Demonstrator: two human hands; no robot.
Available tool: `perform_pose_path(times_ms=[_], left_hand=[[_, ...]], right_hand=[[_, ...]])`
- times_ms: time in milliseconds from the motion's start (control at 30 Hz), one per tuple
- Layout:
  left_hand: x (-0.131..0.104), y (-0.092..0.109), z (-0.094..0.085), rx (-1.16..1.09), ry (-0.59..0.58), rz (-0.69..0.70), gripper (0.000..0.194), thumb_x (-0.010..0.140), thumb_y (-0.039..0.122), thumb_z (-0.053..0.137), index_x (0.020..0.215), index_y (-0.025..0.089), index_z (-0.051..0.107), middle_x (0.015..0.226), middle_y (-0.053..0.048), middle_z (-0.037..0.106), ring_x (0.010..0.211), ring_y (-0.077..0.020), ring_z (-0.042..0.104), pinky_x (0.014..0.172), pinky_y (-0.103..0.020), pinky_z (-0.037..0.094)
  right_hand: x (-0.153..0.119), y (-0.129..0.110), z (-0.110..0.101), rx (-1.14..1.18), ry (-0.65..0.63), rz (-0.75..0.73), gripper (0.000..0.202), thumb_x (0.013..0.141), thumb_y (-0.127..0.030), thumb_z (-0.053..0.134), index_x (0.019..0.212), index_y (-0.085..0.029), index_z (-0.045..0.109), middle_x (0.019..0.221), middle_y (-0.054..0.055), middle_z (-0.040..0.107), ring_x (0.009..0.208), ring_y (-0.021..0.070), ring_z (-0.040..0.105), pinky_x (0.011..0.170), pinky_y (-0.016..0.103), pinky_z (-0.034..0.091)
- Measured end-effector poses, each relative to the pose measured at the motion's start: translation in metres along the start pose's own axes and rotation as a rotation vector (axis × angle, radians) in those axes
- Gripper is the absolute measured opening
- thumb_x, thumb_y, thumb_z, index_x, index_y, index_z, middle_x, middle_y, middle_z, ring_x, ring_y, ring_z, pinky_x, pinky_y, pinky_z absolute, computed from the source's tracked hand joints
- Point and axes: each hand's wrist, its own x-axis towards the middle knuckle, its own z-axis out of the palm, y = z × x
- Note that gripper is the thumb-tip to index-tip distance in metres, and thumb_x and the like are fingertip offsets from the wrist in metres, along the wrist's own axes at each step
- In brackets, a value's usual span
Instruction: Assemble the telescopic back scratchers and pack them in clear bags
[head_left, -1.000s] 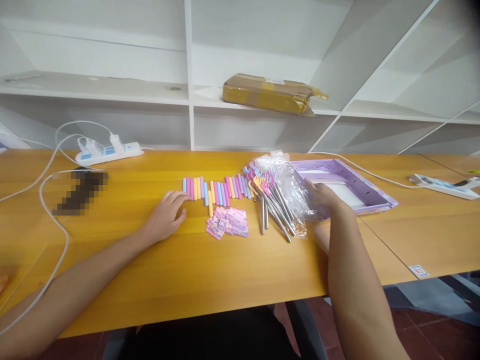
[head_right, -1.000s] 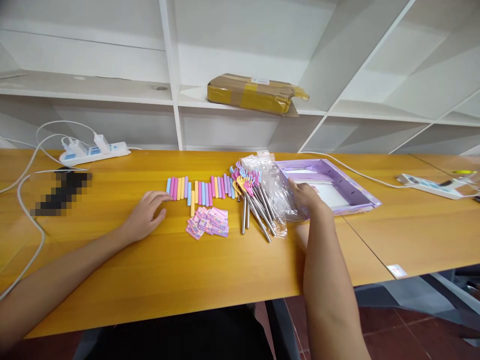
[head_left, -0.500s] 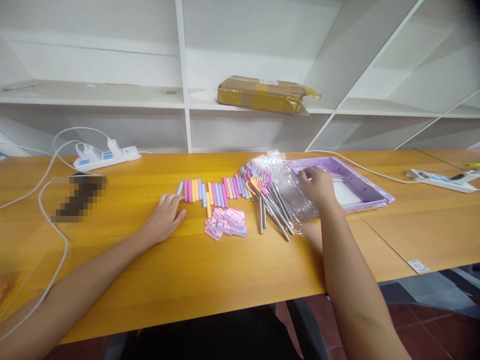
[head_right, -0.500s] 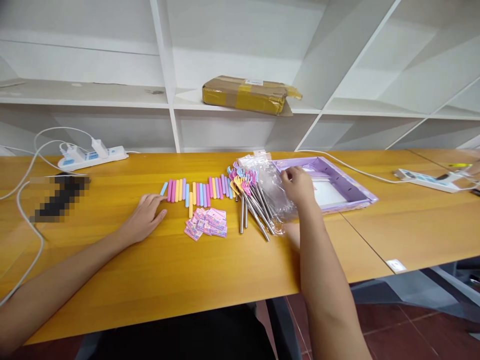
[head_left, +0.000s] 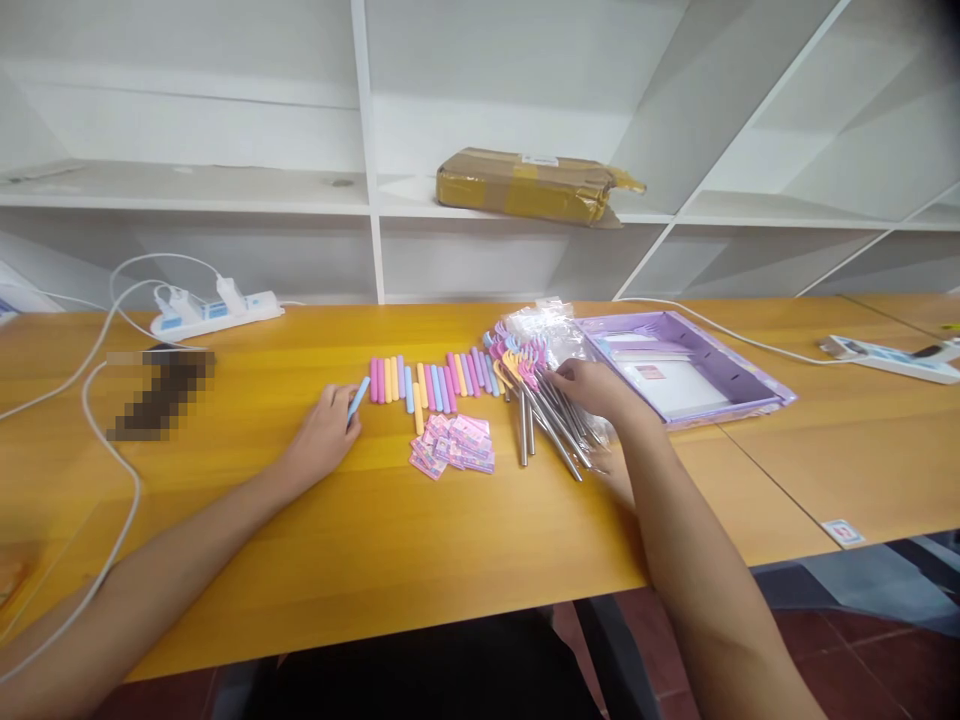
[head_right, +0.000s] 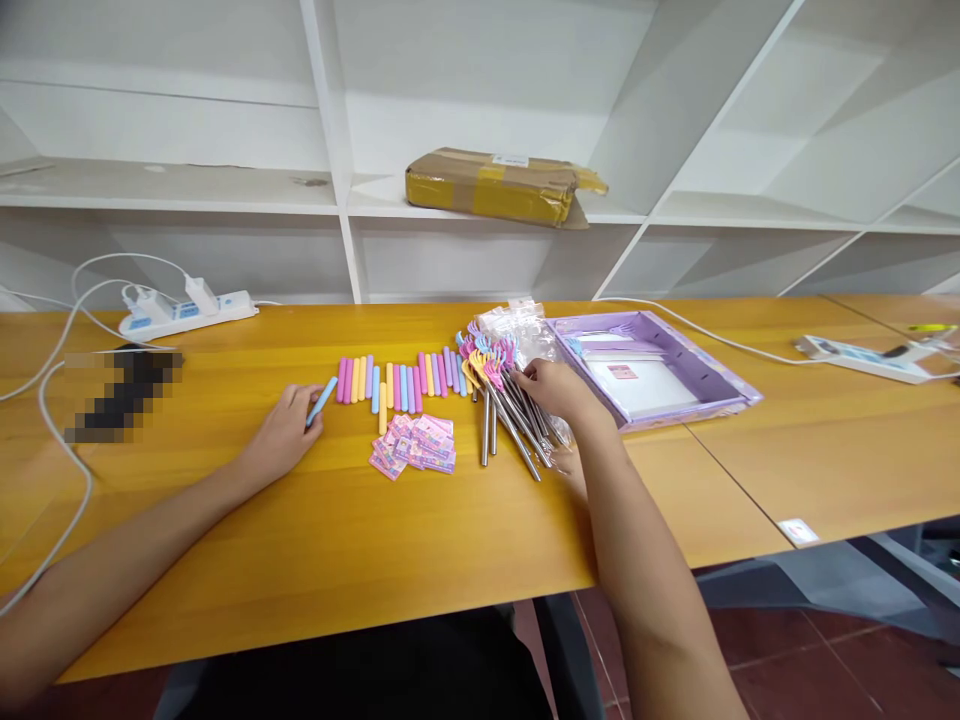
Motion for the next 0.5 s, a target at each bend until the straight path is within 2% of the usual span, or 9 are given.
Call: perform_pose_path(times_ms=[167, 267, 367, 433, 500], left_hand=[[-0.001, 0.0, -0.001, 0.049, -0.001, -0.108, 0.047, 0.099, 0.024, 0.046, 0.144, 0.013, 0.05, 0.124, -0.017, 0.055, 0.099, -0.0303, 0.065, 0.093, -0.047, 0.054], [0.001, 0.002, -0.007, 0.041, -0.027, -0.173, 0.032, 0.098, 0.025, 0.049, 0.126, 0.017, 0.061, 0.113, -0.011, 0.054, 0.082, -0.024, 0.061, 0.082, -0.041, 0.052], [0.003, 0.001, -0.01, -0.123, 0.011, -0.182, 0.02, 0.096, 0.025, 0.05, 0.107, 0.02, 0.066, 0.103, -0.007, 0.052, 0.08, -0.021, 0.059, 0.081, -0.038, 0.051], [0.005, -0.002, -0.01, -0.309, 0.079, -0.17, 0.02, 0.095, 0.028, 0.052, 0.106, 0.02, 0.066, 0.102, -0.006, 0.054, 0.082, -0.0201, 0.059, 0.081, -0.036, 0.051], [0.006, -0.005, -0.009, -0.515, 0.115, -0.193, 0.024, 0.097, 0.037, 0.054, 0.109, 0.02, 0.066, 0.093, -0.003, 0.056, 0.075, -0.0186, 0.057, 0.073, -0.033, 0.049]], right_hand=[[0.007, -0.002, 0.007, 0.023, 0.023, 0.011, 0.051, 0.108, -0.056, 0.047, 0.088, -0.016, 0.072, 0.091, 0.017, 0.078, 0.082, 0.0246, 0.067, 0.071, 0.031, 0.038], [0.011, 0.0, 0.01, 0.039, 0.053, 0.023, 0.046, 0.106, -0.05, 0.05, 0.084, -0.017, 0.072, 0.087, 0.016, 0.077, 0.08, 0.0247, 0.065, 0.07, 0.031, 0.036], [0.013, 0.004, 0.013, 0.073, 0.091, 0.019, 0.039, 0.103, -0.045, 0.055, 0.08, -0.018, 0.07, 0.081, 0.014, 0.075, 0.075, 0.0236, 0.063, 0.068, 0.031, 0.034], [0.014, 0.008, 0.012, 0.104, 0.142, 0.022, 0.034, 0.101, -0.042, 0.056, 0.079, -0.019, 0.068, 0.079, 0.011, 0.073, 0.072, 0.0221, 0.06, 0.067, 0.031, 0.034], [0.014, 0.013, 0.009, 0.127, 0.218, 0.04, 0.032, 0.102, -0.038, 0.051, 0.083, -0.019, 0.066, 0.08, 0.01, 0.072, 0.072, 0.0213, 0.059, 0.067, 0.031, 0.033]])
